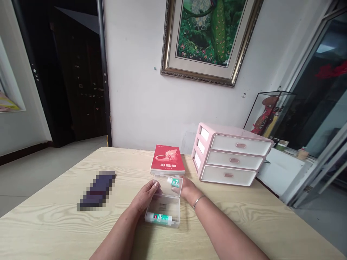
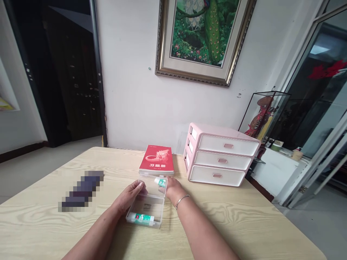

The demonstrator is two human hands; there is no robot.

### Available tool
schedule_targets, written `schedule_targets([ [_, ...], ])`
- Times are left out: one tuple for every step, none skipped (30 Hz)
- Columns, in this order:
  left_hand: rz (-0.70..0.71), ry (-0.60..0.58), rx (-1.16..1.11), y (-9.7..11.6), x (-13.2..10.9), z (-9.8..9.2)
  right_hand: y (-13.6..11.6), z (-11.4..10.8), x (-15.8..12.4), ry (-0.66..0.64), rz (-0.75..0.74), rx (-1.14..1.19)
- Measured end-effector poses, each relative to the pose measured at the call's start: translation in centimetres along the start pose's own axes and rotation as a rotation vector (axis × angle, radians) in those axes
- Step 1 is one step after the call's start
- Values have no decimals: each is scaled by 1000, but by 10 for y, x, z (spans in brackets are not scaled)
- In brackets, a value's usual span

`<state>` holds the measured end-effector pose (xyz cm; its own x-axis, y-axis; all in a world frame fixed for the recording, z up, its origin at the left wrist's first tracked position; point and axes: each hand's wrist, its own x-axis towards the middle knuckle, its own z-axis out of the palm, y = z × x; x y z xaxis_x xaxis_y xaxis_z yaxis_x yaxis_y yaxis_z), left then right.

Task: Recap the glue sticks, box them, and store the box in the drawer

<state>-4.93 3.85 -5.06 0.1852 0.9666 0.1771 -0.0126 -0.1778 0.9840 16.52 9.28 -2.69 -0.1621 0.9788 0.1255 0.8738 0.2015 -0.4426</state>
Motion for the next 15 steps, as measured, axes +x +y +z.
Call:
schedule_targets([
  [0, 0, 5, -1, 1, -1, -4, 3, 7, 14, -25, 3],
  [-3, -1, 8, -1, 1, -1, -7, 6, 12, 31, -50, 2],
  [-8, 0, 7, -2, 2, -2, -8, 8, 15, 49, -75, 2],
  [-13, -1, 3, -3, 2, -2, -7, 10, 17, 67, -100, 11],
  [-20, 1, -2, -3, 3, -2, -4, 10, 18, 85, -123, 23],
  [-26, 2, -5, -3, 3, -2, 0, 10, 16, 103, -142, 37],
  [-29, 5, -4, -4, 3, -1, 6, 9, 13, 124, -154, 52],
  [-29, 12, 0, -4, 3, -1, 11, 6, 8, 151, -154, 67],
  [-26, 19, 4, -4, 4, 0, 17, 3, 1, 185, -140, 81],
  [-22, 27, 7, -4, 4, 1, 22, -1, -8, 223, -111, 90],
  [-17, 35, 6, -4, 4, 2, 26, -5, -18, 277, -74, 106],
  [-11, 44, 3, -4, 4, 4, 27, -10, -30, 340, -41, 130],
  [-6, 51, 1, -3, 3, 5, 26, -15, -44, 401, -20, 160],
  [-3, 58, 0, -3, 3, 6, 21, -19, -58, 489, -27, 227],
  [-1, 62, 3, -3, 2, 8, 14, -22, -72, 523, -85, 293],
])
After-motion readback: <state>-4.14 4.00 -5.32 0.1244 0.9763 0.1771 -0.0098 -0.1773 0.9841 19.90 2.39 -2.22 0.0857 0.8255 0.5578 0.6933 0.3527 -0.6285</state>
